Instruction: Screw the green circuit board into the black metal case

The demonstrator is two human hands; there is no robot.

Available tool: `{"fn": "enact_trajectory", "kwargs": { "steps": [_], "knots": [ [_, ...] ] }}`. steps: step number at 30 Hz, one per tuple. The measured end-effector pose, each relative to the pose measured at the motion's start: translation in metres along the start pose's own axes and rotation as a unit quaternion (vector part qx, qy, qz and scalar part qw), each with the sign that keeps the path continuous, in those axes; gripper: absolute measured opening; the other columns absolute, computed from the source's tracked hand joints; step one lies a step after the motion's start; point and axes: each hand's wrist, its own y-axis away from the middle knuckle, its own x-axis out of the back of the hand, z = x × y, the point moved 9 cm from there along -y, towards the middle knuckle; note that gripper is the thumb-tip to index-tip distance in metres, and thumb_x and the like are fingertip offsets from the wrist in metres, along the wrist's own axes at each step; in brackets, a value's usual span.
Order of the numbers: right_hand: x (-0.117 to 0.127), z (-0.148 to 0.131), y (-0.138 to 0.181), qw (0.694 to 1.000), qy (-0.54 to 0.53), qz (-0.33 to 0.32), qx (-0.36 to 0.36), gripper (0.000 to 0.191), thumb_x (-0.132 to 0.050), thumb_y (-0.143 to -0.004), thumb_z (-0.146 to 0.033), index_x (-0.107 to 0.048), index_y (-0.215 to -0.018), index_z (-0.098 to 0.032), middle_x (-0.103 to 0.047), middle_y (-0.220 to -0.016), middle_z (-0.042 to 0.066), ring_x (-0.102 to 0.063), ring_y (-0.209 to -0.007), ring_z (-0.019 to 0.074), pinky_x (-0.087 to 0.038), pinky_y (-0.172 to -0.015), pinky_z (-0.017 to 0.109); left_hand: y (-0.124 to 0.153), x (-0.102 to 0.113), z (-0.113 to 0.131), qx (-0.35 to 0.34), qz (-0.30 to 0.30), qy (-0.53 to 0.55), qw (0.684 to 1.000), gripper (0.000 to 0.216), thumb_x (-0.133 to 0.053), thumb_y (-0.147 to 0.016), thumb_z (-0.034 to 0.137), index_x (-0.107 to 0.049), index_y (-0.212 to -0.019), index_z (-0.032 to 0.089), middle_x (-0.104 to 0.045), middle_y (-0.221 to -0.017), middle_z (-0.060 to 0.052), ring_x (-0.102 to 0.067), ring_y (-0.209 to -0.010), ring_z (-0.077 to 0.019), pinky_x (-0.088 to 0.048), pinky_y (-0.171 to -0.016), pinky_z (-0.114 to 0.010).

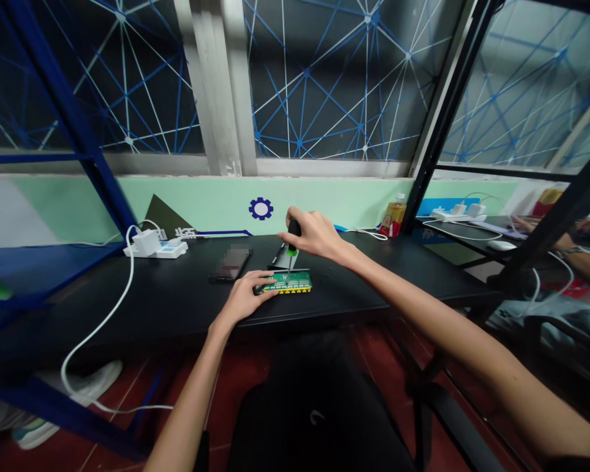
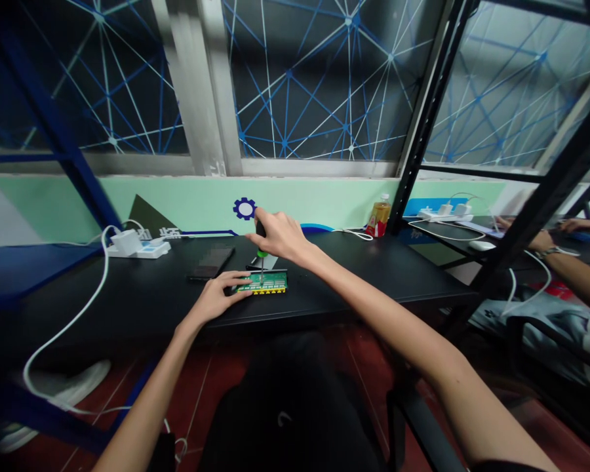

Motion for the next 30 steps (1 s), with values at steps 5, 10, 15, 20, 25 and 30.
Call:
{"fn": "enact_trajectory", "kwargs": {
  "steps": [5, 10, 15, 20, 25, 30],
  "knots": [
    [-0.002, -0.009, 0.004, 0.998, -0.05, -0.003, 0.046, 0.027, -0.058, -0.082, -0.028, -0.054, -0.108, -0.022, -0.061, -0.073, 0.0, -0.045, -0.06, 0.0156, -0.028, -0.058, 0.029, 0.0, 0.001, -0.001, -0.004, 0.001, -0.005, 1.0, 0.025, -0.071, -0.082, 0.041, -0.079, -0.102, 0.027, -0.072, -0.123, -0.004, -0.062, -0.118, -0.0271, -0.046, -0.106, -0.046],
    [0.005, -0.009, 0.008, 0.999, 0.003, 0.02, 0.032, 0.027, -0.055, -0.09, -0.044, -0.057, -0.104, -0.021, -0.064, -0.077, 0.004, -0.047, -0.063, 0.017, -0.024, -0.057, 0.03, 0.0, 0.001, -0.002, -0.004, 0.0, -0.011, 1.0, 0.025, -0.071, -0.083, 0.041, -0.079, -0.102, 0.027, -0.072, -0.123, -0.004, -0.062, -0.119, -0.0273, -0.045, -0.106, -0.046],
    [0.006, -0.006, 0.012, 0.999, 0.038, -0.003, 0.033, 0.028, -0.053, -0.093, -0.046, -0.058, -0.105, -0.021, -0.061, -0.071, 0.004, -0.047, -0.061, 0.0174, -0.023, -0.057, 0.03, 0.0, 0.001, 0.001, -0.002, 0.003, -0.004, 1.0, 0.024, -0.072, -0.082, 0.04, -0.079, -0.102, 0.028, -0.072, -0.123, -0.004, -0.063, -0.118, -0.0272, -0.046, -0.106, -0.046],
    [0.007, -0.01, 0.021, 0.999, -0.006, -0.01, 0.049, 0.026, -0.054, -0.086, -0.033, -0.057, -0.109, -0.022, -0.059, -0.068, 0.0, -0.043, -0.059, 0.0158, -0.024, -0.057, 0.029, 0.0, 0.0, 0.0, 0.004, 0.002, -0.008, 1.0, 0.023, -0.073, -0.081, 0.039, -0.079, -0.1, 0.028, -0.073, -0.121, -0.004, -0.063, -0.117, -0.0271, -0.046, -0.106, -0.045],
    [0.009, -0.01, 0.022, 1.0, -0.011, -0.007, 0.028, 0.032, -0.056, -0.079, -0.03, -0.057, -0.11, -0.021, -0.062, -0.07, 0.001, -0.044, -0.059, 0.0156, -0.025, -0.057, 0.029, 0.0, 0.002, 0.001, -0.004, 0.013, -0.015, 1.0, 0.024, -0.072, -0.081, 0.039, -0.079, -0.101, 0.027, -0.072, -0.122, -0.004, -0.064, -0.116, -0.0275, -0.048, -0.103, -0.044],
    [0.011, -0.019, 0.019, 0.999, 0.032, -0.001, 0.04, 0.025, -0.053, -0.088, -0.038, -0.059, -0.106, -0.022, -0.064, -0.074, 0.004, -0.051, -0.065, 0.0183, -0.025, -0.058, 0.03, 0.003, 0.006, 0.003, -0.017, 0.043, -0.025, 0.999, 0.023, -0.07, -0.082, 0.04, -0.079, -0.097, 0.024, -0.074, -0.116, -0.006, -0.068, -0.109, -0.0262, -0.05, -0.101, -0.042]
  ]
}}
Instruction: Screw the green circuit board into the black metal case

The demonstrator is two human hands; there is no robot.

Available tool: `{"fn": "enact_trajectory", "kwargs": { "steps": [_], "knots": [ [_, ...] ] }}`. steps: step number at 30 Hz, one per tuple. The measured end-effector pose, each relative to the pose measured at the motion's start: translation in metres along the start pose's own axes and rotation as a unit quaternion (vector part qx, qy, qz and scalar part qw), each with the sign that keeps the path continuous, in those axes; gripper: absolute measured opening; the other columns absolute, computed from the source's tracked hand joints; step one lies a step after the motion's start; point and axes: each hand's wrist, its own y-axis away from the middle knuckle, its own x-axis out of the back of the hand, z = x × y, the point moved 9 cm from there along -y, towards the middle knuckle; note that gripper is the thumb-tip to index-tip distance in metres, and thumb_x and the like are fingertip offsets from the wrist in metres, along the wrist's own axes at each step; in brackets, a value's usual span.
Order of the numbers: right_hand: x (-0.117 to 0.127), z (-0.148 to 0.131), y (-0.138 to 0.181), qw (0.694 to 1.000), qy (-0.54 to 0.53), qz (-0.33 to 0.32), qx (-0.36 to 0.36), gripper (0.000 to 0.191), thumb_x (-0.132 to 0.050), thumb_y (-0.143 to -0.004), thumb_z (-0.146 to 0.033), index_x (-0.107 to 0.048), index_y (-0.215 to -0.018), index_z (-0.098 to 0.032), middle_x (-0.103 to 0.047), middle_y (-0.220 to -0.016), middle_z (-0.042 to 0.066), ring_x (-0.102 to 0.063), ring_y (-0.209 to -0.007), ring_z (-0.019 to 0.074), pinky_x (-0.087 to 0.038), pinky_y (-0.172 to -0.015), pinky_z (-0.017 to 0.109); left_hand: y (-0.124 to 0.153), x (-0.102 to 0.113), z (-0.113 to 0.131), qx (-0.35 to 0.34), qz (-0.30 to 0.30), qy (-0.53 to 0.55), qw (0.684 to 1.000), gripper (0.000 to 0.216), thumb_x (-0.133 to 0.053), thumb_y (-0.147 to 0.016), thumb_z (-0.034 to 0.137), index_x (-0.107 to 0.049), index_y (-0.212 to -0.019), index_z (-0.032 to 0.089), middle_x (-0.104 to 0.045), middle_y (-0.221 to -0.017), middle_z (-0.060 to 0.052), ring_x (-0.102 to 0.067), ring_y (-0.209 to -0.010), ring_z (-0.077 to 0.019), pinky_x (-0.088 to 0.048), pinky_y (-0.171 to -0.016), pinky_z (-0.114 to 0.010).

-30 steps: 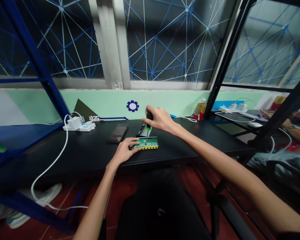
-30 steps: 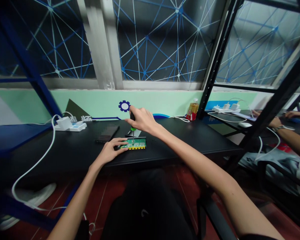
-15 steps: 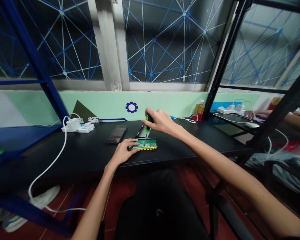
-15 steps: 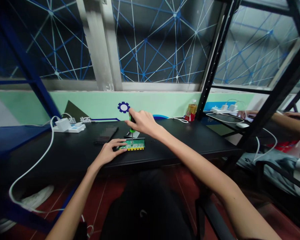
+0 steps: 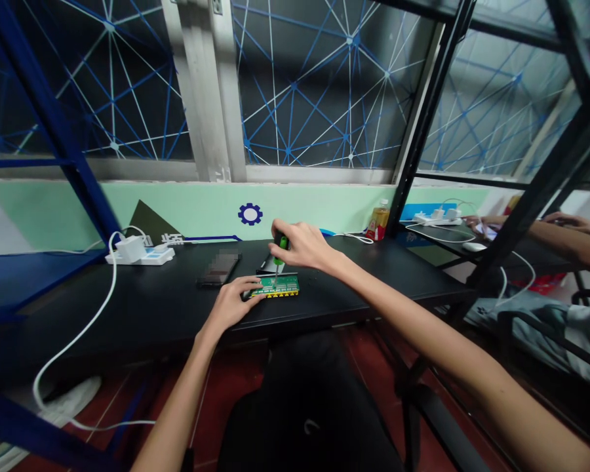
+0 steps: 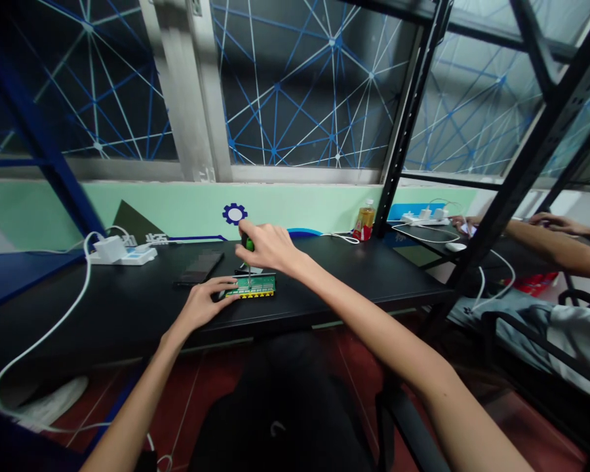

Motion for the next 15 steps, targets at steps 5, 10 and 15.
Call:
{"fn": "enact_trajectory", "kwargs": {
  "steps": [5, 10, 15],
  "knots": [
    [0.0, -0.005, -0.008, 0.999, 0.045, -0.013, 0.004, 0.031, -0.046, -0.096, -0.047, -0.06, -0.101, -0.02, -0.065, -0.074, 0.009, -0.055, -0.069, 0.0214, -0.027, -0.06, 0.031, 0.002, 0.003, 0.004, -0.016, 0.017, -0.016, 1.0, 0.024, -0.07, -0.083, 0.042, -0.079, -0.094, 0.024, -0.076, -0.109, -0.006, -0.069, -0.106, -0.0264, -0.051, -0.099, -0.041],
    [-0.001, -0.004, -0.008, 1.0, 0.016, -0.019, -0.013, 0.032, -0.048, -0.087, -0.033, -0.055, -0.115, -0.02, -0.069, -0.084, 0.009, -0.056, -0.068, 0.0222, -0.03, -0.059, 0.032, 0.002, 0.005, 0.006, -0.012, 0.019, -0.025, 0.999, 0.026, -0.071, -0.082, 0.043, -0.079, -0.097, 0.023, -0.076, -0.111, -0.007, -0.069, -0.105, -0.0265, -0.052, -0.098, -0.041],
    [-0.002, -0.008, 0.001, 1.0, -0.003, -0.011, -0.024, 0.037, -0.045, -0.085, -0.033, -0.051, -0.119, -0.019, -0.072, -0.095, 0.01, -0.057, -0.069, 0.0227, -0.031, -0.058, 0.032, 0.002, 0.003, 0.005, -0.015, 0.017, -0.044, 0.999, 0.029, -0.073, -0.081, 0.044, -0.077, -0.103, 0.025, -0.072, -0.118, -0.005, -0.067, -0.109, -0.0271, -0.051, -0.098, -0.042]
  ]
}}
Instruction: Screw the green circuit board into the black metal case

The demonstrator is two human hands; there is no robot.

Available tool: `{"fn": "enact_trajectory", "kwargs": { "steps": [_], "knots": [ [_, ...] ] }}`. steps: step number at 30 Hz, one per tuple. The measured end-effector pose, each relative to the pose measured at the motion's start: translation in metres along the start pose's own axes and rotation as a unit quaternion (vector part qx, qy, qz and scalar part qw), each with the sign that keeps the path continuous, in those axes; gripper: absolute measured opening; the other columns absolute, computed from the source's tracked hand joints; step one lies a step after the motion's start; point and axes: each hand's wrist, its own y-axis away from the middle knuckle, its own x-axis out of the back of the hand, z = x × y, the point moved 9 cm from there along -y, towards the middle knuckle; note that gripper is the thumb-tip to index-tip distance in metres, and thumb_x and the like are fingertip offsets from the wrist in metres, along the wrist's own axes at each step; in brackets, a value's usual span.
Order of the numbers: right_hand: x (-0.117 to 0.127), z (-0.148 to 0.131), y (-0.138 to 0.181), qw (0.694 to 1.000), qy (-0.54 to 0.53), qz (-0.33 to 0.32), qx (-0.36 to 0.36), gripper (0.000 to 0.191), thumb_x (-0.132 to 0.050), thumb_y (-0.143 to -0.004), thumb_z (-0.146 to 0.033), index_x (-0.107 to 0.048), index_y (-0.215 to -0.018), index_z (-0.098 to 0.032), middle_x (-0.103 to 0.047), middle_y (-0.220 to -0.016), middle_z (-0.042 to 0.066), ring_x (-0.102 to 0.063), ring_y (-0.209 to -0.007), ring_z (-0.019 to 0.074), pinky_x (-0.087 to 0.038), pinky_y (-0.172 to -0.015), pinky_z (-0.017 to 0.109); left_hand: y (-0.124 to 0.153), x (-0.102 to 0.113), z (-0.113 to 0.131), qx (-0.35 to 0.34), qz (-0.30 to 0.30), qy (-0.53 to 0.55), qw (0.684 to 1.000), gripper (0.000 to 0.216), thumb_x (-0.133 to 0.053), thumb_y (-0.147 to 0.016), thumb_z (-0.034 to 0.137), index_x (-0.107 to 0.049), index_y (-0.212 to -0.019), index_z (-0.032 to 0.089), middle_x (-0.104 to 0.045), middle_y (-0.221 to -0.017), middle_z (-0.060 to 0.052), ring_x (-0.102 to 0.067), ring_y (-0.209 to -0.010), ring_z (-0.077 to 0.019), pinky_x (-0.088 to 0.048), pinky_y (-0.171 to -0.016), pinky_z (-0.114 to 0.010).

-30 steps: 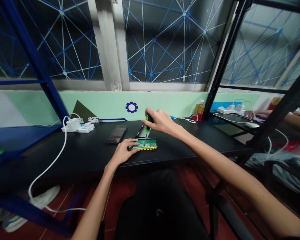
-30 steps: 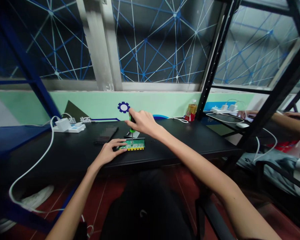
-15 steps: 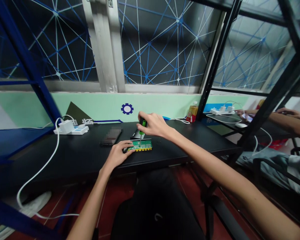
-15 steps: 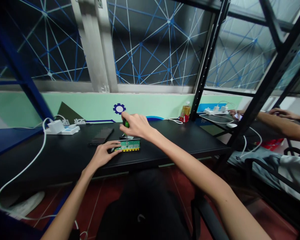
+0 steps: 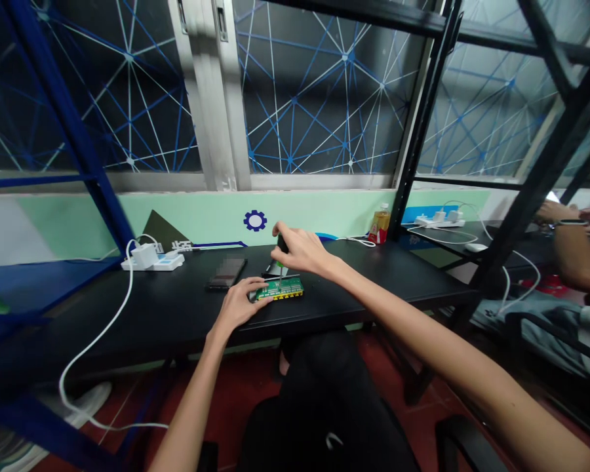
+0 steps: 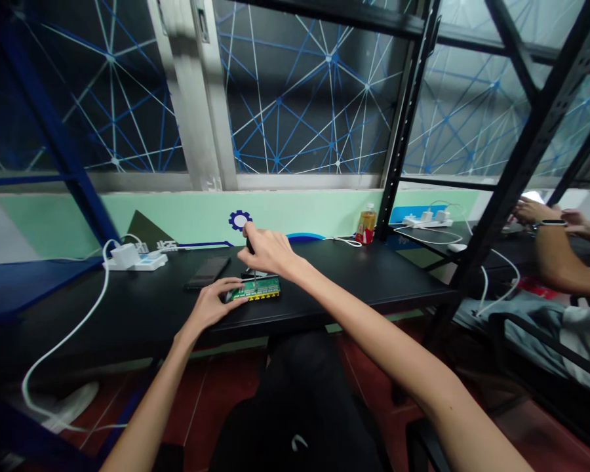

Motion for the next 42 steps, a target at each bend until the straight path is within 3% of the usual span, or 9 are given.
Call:
{"fn": "enact_trajectory", "kwargs": {
  "steps": [5, 11, 17, 24, 28, 31, 38, 42],
  "knots": [
    [-0.001, -0.002, 0.005, 1.0, 0.004, 0.008, 0.003, 0.035, -0.048, -0.085, -0.033, -0.051, -0.118, -0.022, -0.072, -0.1, 0.008, -0.059, -0.073, 0.0224, -0.028, -0.057, 0.031, 0.002, -0.001, 0.0, -0.009, 0.001, -0.045, 0.999, 0.037, -0.077, -0.079, 0.045, -0.074, -0.111, 0.027, -0.065, -0.13, -0.006, -0.058, -0.123, -0.0299, -0.045, -0.105, -0.048],
    [-0.003, 0.002, 0.004, 0.998, 0.055, 0.005, 0.012, 0.036, -0.04, -0.097, -0.049, -0.056, -0.116, -0.021, -0.07, -0.082, 0.008, -0.057, -0.068, 0.0211, -0.025, -0.059, 0.031, 0.002, -0.005, 0.002, 0.011, -0.035, -0.082, 0.996, 0.035, -0.074, -0.081, 0.046, -0.074, -0.111, 0.028, -0.065, -0.133, -0.006, -0.055, -0.126, -0.0308, -0.044, -0.104, -0.05],
    [0.002, 0.004, 0.008, 1.0, 0.021, 0.0, 0.01, 0.029, -0.049, -0.089, -0.034, -0.058, -0.114, -0.021, -0.066, -0.076, 0.004, -0.051, -0.064, 0.018, -0.024, -0.058, 0.03, 0.002, -0.006, 0.002, 0.032, -0.045, -0.089, 0.994, 0.033, -0.074, -0.082, 0.046, -0.075, -0.11, 0.027, -0.065, -0.134, -0.005, -0.053, -0.128, -0.0313, -0.042, -0.105, -0.05],
    [0.005, -0.006, 0.005, 0.999, -0.024, -0.026, 0.021, 0.025, -0.055, -0.081, -0.031, -0.063, -0.102, -0.021, -0.063, -0.072, 0.002, -0.047, -0.063, 0.0162, -0.026, -0.059, 0.029, 0.005, -0.01, -0.009, 0.039, -0.043, -0.084, 0.995, 0.035, -0.074, -0.082, 0.046, -0.076, -0.112, 0.028, -0.063, -0.136, -0.006, -0.052, -0.129, -0.0318, -0.041, -0.107, -0.051],
    [0.005, -0.007, -0.001, 0.999, -0.022, -0.018, 0.025, 0.018, -0.054, -0.085, -0.034, -0.064, -0.093, -0.022, -0.062, -0.072, 0.003, -0.048, -0.064, 0.0163, -0.025, -0.059, 0.029, 0.004, -0.01, -0.012, 0.025, -0.034, -0.079, 0.996, 0.032, -0.075, -0.081, 0.045, -0.077, -0.108, 0.028, -0.065, -0.132, -0.005, -0.055, -0.126, -0.0301, -0.043, -0.107, -0.048],
    [0.004, -0.005, -0.005, 0.999, -0.02, -0.004, 0.029, 0.023, -0.049, -0.091, -0.04, -0.063, -0.089, -0.022, -0.06, -0.07, 0.003, -0.047, -0.064, 0.0164, -0.024, -0.059, 0.028, 0.003, -0.009, -0.013, 0.021, -0.023, -0.062, 0.998, 0.032, -0.076, -0.08, 0.046, -0.078, -0.106, 0.028, -0.067, -0.129, -0.005, -0.057, -0.123, -0.0289, -0.044, -0.107, -0.045],
    [0.0, -0.003, -0.011, 0.993, -0.104, -0.013, 0.048, 0.013, -0.056, -0.078, -0.021, -0.064, -0.088, -0.019, -0.063, -0.075, 0.002, -0.048, -0.065, 0.0141, -0.032, -0.063, 0.027, 0.001, -0.01, -0.018, 0.023, -0.02, -0.036, 0.999, 0.034, -0.079, -0.076, 0.046, -0.078, -0.104, 0.027, -0.067, -0.127, -0.005, -0.059, -0.121, -0.0293, -0.045, -0.107, -0.046],
    [0.002, 0.002, -0.012, 0.995, -0.082, 0.007, 0.049, 0.013, -0.055, -0.086, -0.027, -0.064, -0.084, -0.018, -0.065, -0.079, 0.004, -0.049, -0.068, 0.0147, -0.032, -0.064, 0.028, 0.0, -0.008, -0.02, 0.031, -0.019, -0.02, 0.999, 0.035, -0.08, -0.075, 0.047, -0.079, -0.103, 0.027, -0.068, -0.125, -0.005, -0.06, -0.119, -0.0282, -0.045, -0.107, -0.045]
  ]
}}
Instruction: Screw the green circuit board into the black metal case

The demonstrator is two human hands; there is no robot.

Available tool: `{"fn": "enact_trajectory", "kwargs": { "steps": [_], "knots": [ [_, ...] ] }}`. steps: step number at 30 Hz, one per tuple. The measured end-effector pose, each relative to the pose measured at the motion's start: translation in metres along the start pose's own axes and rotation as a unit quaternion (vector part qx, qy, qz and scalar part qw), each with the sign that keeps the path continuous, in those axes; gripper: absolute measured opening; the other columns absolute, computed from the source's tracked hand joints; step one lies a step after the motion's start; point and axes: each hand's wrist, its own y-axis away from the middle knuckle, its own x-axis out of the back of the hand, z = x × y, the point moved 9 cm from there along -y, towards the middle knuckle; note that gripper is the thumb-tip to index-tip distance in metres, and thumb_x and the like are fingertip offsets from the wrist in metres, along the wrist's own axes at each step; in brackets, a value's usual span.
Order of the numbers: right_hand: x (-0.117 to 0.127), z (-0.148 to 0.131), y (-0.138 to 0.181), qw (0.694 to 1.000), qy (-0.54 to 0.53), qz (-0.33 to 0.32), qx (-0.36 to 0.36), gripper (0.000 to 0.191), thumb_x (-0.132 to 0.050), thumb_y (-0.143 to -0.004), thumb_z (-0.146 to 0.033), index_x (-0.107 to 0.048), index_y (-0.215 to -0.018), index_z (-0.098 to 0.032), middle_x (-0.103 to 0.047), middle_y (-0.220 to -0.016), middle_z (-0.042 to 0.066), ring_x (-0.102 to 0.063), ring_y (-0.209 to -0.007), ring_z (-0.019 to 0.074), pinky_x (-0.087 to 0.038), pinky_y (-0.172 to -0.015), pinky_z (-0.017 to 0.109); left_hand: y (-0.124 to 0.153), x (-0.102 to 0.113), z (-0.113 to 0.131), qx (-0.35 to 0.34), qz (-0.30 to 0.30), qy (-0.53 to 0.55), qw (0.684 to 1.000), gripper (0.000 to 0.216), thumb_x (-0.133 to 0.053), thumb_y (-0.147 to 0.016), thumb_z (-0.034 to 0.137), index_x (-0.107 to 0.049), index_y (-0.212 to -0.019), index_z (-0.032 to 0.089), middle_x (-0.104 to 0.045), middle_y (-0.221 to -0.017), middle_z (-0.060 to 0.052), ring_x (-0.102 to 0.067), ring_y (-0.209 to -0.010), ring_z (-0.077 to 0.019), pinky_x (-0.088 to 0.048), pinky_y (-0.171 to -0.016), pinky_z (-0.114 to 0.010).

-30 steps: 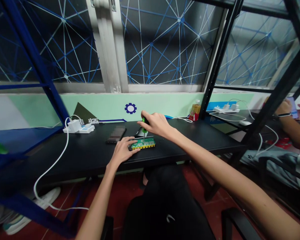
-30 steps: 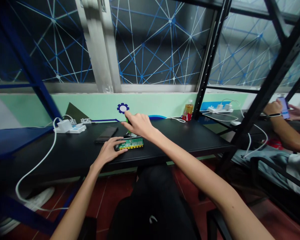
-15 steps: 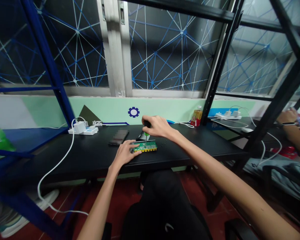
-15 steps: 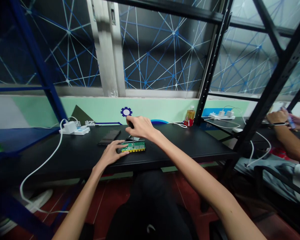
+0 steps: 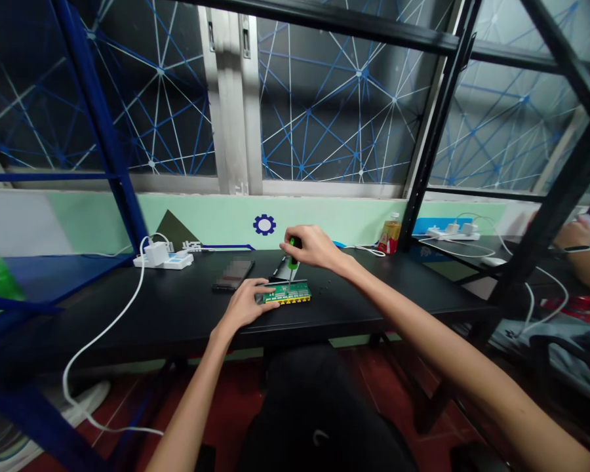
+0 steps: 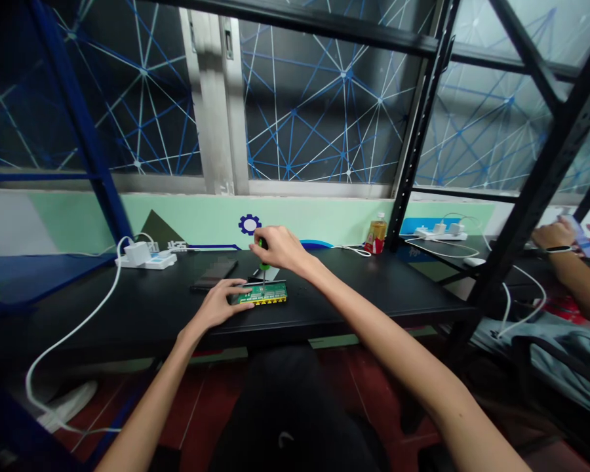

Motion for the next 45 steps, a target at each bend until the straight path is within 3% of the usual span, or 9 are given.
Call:
{"fn": "enact_trajectory", "kwargs": {
  "steps": [6, 13, 19, 25, 29, 33, 36, 41, 45],
  "knots": [
    [0.001, 0.016, 0.01, 1.0, -0.008, 0.023, -0.017, 0.012, -0.051, -0.086, -0.02, -0.062, -0.088, -0.018, -0.066, -0.08, 0.004, -0.052, -0.07, 0.0148, -0.035, -0.067, 0.028, -0.002, 0.0, 0.003, 0.006, -0.011, -0.004, 1.0, 0.035, -0.079, -0.075, 0.049, -0.079, -0.102, 0.028, -0.069, -0.124, -0.005, -0.06, -0.118, -0.0289, -0.045, -0.106, -0.047],
    [0.006, 0.008, 0.027, 1.0, -0.003, 0.001, 0.005, 0.016, -0.05, -0.08, -0.016, -0.06, -0.091, -0.018, -0.064, -0.094, 0.006, -0.053, -0.081, 0.0172, -0.037, -0.073, 0.029, 0.001, 0.001, 0.008, 0.003, -0.002, -0.022, 1.0, 0.034, -0.076, -0.077, 0.05, -0.079, -0.103, 0.028, -0.068, -0.126, -0.005, -0.059, -0.119, -0.0291, -0.045, -0.105, -0.046],
    [0.002, 0.013, 0.018, 1.0, -0.011, -0.005, -0.023, 0.012, -0.053, -0.087, -0.03, -0.056, -0.091, -0.02, -0.065, -0.089, 0.005, -0.052, -0.076, 0.017, -0.035, -0.069, 0.029, 0.004, 0.0, 0.007, 0.006, -0.01, -0.036, 0.999, 0.034, -0.075, -0.08, 0.048, -0.078, -0.106, 0.027, -0.067, -0.129, -0.005, -0.058, -0.122, -0.0293, -0.044, -0.107, -0.046],
    [0.0, 0.008, 0.009, 1.0, 0.021, 0.0, -0.018, 0.018, -0.054, -0.08, -0.018, -0.057, -0.097, -0.019, -0.064, -0.092, 0.006, -0.05, -0.077, 0.0169, -0.032, -0.066, 0.029, 0.006, 0.001, 0.01, 0.002, -0.011, -0.045, 0.999, 0.036, -0.075, -0.08, 0.047, -0.077, -0.109, 0.026, -0.066, -0.13, -0.006, -0.057, -0.123, -0.0296, -0.044, -0.107, -0.046],
    [-0.001, 0.005, 0.005, 0.999, 0.035, -0.007, -0.018, 0.017, -0.054, -0.083, -0.023, -0.059, -0.099, -0.019, -0.065, -0.091, 0.006, -0.049, -0.076, 0.0171, -0.03, -0.064, 0.03, 0.006, 0.001, 0.01, -0.003, -0.015, -0.045, 0.999, 0.034, -0.076, -0.08, 0.045, -0.076, -0.109, 0.028, -0.066, -0.13, -0.005, -0.057, -0.123, -0.0294, -0.043, -0.107, -0.047],
    [-0.002, 0.007, 0.002, 0.999, 0.042, -0.011, -0.026, 0.024, -0.058, -0.079, -0.02, -0.059, -0.102, -0.02, -0.065, -0.097, 0.007, -0.05, -0.077, 0.0177, -0.03, -0.064, 0.03, 0.005, 0.001, 0.012, -0.009, -0.016, -0.047, 0.999, 0.035, -0.075, -0.081, 0.046, -0.076, -0.11, 0.027, -0.066, -0.13, -0.006, -0.056, -0.124, -0.0293, -0.043, -0.107, -0.046],
    [-0.001, 0.01, 0.003, 0.998, 0.05, -0.011, -0.035, 0.015, -0.058, -0.083, -0.026, -0.06, -0.096, -0.02, -0.065, -0.09, 0.006, -0.05, -0.075, 0.0179, -0.029, -0.063, 0.03, 0.005, 0.001, 0.014, -0.012, -0.016, -0.047, 0.999, 0.035, -0.074, -0.081, 0.047, -0.076, -0.109, 0.027, -0.066, -0.13, -0.006, -0.056, -0.124, -0.0292, -0.043, -0.108, -0.046],
    [0.002, 0.008, 0.008, 0.999, 0.044, -0.011, -0.016, 0.019, -0.058, -0.077, -0.018, -0.059, -0.096, -0.02, -0.064, -0.099, 0.007, -0.049, -0.077, 0.0169, -0.03, -0.065, 0.03, 0.005, 0.001, 0.014, -0.002, -0.019, -0.045, 0.999, 0.036, -0.074, -0.08, 0.047, -0.076, -0.109, 0.025, -0.066, -0.13, -0.007, -0.057, -0.123, -0.0298, -0.044, -0.107, -0.046],
    [0.004, 0.015, 0.011, 0.997, 0.065, 0.001, -0.04, 0.014, -0.058, -0.083, -0.027, -0.059, -0.096, -0.019, -0.062, -0.099, 0.009, -0.05, -0.079, 0.0187, -0.029, -0.064, 0.031, 0.005, 0.001, 0.014, -0.005, -0.016, -0.045, 0.999, 0.035, -0.073, -0.081, 0.048, -0.076, -0.109, 0.026, -0.066, -0.13, -0.006, -0.056, -0.124, -0.0299, -0.042, -0.108, -0.048]
  ]
}}
